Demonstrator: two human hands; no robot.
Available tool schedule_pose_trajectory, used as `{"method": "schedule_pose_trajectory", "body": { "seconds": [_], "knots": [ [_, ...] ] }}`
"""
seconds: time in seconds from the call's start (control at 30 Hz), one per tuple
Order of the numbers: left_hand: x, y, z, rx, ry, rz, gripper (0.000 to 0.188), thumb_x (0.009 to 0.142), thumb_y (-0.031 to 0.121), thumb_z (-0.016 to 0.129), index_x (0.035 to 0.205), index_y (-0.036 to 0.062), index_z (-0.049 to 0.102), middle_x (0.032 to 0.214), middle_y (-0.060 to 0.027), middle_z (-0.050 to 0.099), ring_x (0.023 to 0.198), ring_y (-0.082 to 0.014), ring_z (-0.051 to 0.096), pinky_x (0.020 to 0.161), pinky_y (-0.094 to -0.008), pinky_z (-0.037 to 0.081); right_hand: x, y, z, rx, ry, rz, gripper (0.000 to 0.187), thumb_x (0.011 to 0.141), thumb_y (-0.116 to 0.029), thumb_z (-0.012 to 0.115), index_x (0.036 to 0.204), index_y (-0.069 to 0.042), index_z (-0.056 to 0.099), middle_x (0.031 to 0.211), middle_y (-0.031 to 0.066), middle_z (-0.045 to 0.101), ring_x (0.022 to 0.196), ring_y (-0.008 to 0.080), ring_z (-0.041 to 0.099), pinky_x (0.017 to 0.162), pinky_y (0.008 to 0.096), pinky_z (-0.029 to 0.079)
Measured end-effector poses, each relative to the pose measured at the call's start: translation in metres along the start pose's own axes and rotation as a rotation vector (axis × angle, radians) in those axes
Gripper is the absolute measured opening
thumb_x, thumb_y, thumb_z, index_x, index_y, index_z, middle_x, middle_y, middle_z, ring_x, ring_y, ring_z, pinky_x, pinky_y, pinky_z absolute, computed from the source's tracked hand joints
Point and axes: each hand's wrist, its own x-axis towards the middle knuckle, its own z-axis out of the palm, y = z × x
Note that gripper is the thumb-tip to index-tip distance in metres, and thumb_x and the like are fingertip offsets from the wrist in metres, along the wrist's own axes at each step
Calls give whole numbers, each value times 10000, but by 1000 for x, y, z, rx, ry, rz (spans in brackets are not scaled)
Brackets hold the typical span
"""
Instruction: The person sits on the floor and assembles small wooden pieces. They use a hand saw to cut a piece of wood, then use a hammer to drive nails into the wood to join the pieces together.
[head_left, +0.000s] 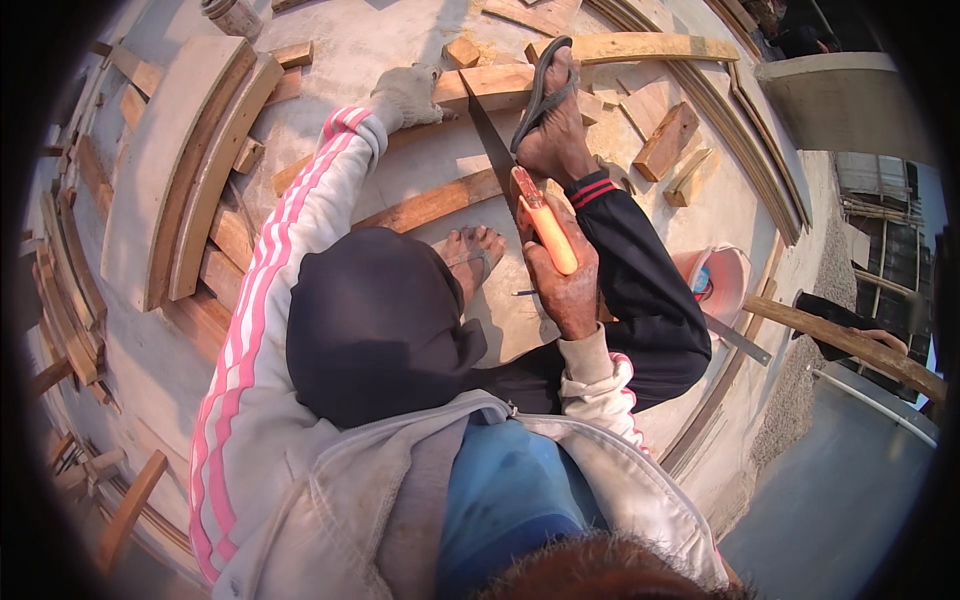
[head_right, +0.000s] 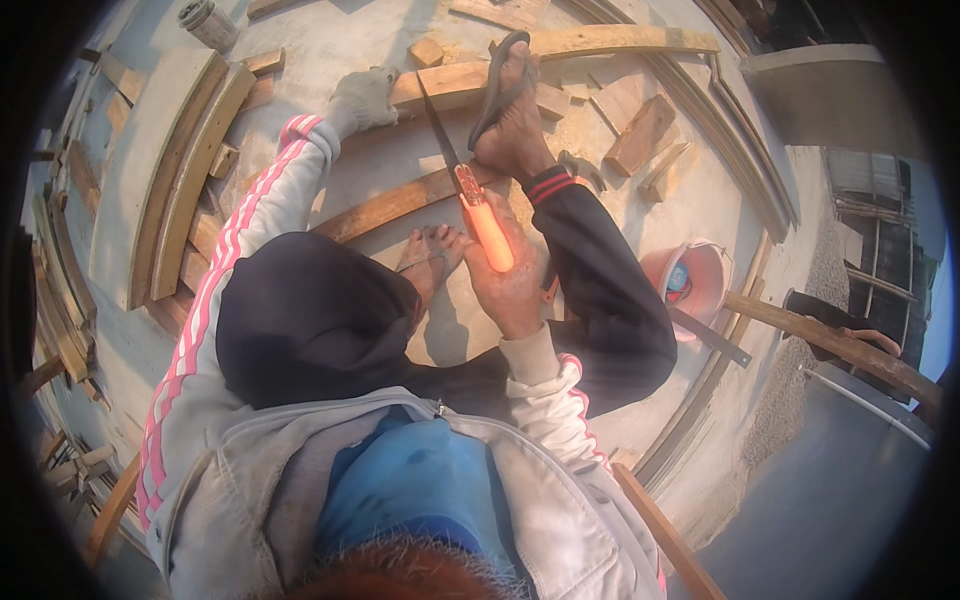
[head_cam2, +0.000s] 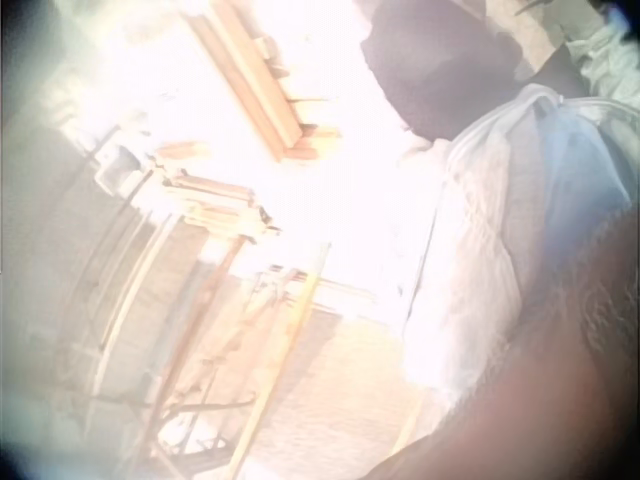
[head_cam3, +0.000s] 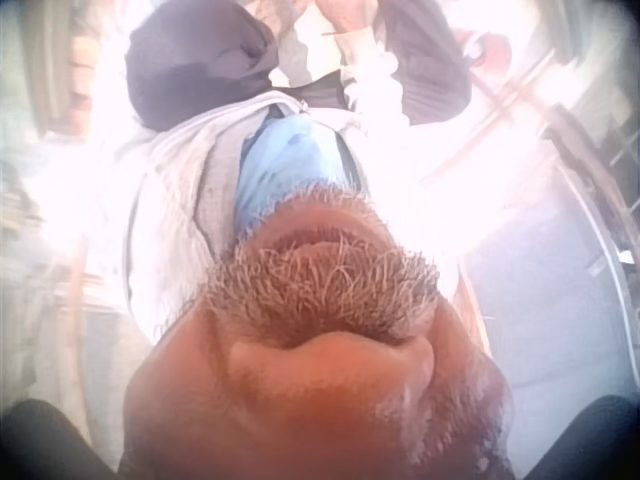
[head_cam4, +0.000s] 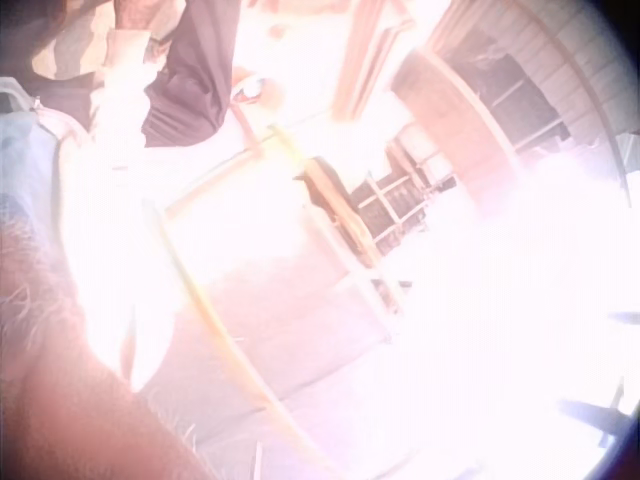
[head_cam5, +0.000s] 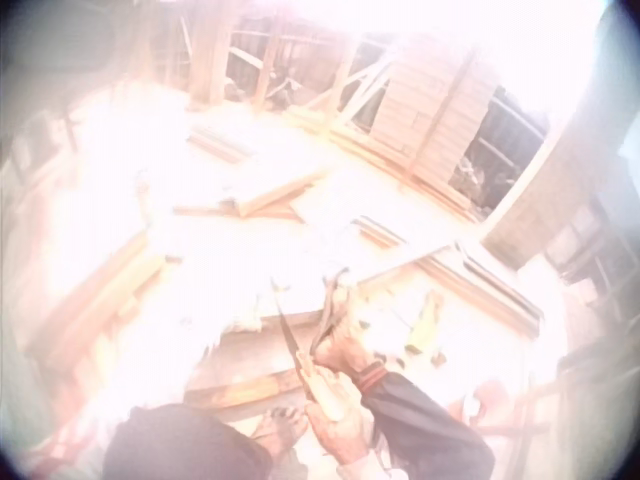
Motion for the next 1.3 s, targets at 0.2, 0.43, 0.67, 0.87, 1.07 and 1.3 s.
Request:
{"method": "schedule_pose_trajectory", "body": {
  "seconds": [0.2,0.43,0.67,0.87,1.07,1.3],
  "knots": [
    [2,10,2,-58,-11,-24,759,806,577,832,1338,69,644,1287,-191,714,1184,-379,695,1012,-474,548,51,20,21,-43,34,-77,523,870,-15,639,1392,24,630,1135,151,727,962,243,695,919,363,552],
    [11,2,18,10,39,18,783,793,625,827,1323,72,664,1260,-180,741,1171,-358,715,1004,-465,558,-17,-4,-6,-16,38,104,636,837,4,678,1464,54,584,1332,213,712,1196,249,701,1078,364,518],
    [-5,4,1,-180,-17,-141,860,809,602,830,1441,65,601,1344,-192,702,1229,-372,687,1057,-451,528,40,26,26,58,96,16,544,877,-24,661,1419,2,623,1287,137,706,1141,221,691,1029,334,520],
    [-24,-6,9,-442,176,-95,797,808,509,882,1396,40,619,1263,-206,735,1195,-357,706,1034,-440,545,-33,-86,-80,-13,345,-94,664,873,-169,689,1481,72,573,1335,151,689,1160,219,672,1073,365,496],
    [-78,-10,78,-826,501,-4,655,855,440,799,1335,24,640,1250,-203,731,1163,-356,704,997,-471,548,-143,-147,-185,-463,909,-196,613,916,-110,678,1491,62,554,1314,167,685,1117,203,682,997,332,541],
    [-169,110,168,-389,198,142,537,987,447,560,1357,62,616,1360,-205,662,1271,-370,626,1065,-524,475,-315,-73,-198,-1053,1140,82,626,915,-10,657,1526,14,524,1394,216,674,1197,334,709,1012,397,563]
  ]
}}
